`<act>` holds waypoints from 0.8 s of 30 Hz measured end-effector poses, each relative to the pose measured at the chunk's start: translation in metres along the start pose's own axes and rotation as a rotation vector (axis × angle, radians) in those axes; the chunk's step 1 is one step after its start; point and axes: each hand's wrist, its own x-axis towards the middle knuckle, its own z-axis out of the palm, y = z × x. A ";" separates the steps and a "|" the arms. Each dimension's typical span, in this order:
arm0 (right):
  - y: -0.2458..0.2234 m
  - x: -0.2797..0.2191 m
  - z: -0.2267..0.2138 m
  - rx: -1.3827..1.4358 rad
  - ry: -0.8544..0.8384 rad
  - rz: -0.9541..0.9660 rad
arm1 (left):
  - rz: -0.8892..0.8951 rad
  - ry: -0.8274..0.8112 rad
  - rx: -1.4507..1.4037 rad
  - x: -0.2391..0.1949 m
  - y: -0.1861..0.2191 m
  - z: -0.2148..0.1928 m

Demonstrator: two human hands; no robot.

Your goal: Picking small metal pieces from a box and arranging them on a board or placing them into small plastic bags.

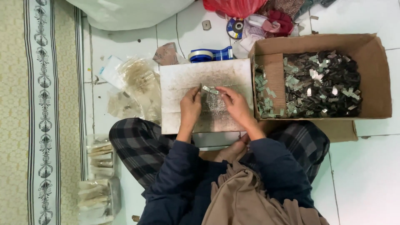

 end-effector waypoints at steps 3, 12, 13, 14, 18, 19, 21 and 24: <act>0.010 0.004 -0.015 -0.012 0.079 0.001 | -0.041 0.061 0.048 0.003 -0.010 0.005; 0.085 0.009 -0.057 0.244 0.197 0.005 | 0.119 0.209 0.678 0.016 -0.042 0.031; 0.087 0.008 -0.069 0.243 0.205 0.007 | 0.125 0.203 0.678 0.016 -0.040 0.031; 0.088 0.007 -0.081 0.183 0.233 -0.001 | 0.150 0.217 0.731 0.016 -0.037 0.031; 0.100 -0.003 -0.126 0.132 0.317 0.047 | 0.221 0.281 0.756 0.021 -0.027 0.029; 0.102 -0.005 -0.133 0.131 0.324 0.051 | 0.226 0.274 0.756 0.021 -0.023 0.036; 0.107 -0.008 -0.148 -0.001 0.397 0.083 | 0.301 0.272 0.656 0.026 -0.014 0.049; 0.127 -0.010 -0.157 -0.285 0.321 0.201 | 0.531 0.105 0.409 0.018 0.033 0.083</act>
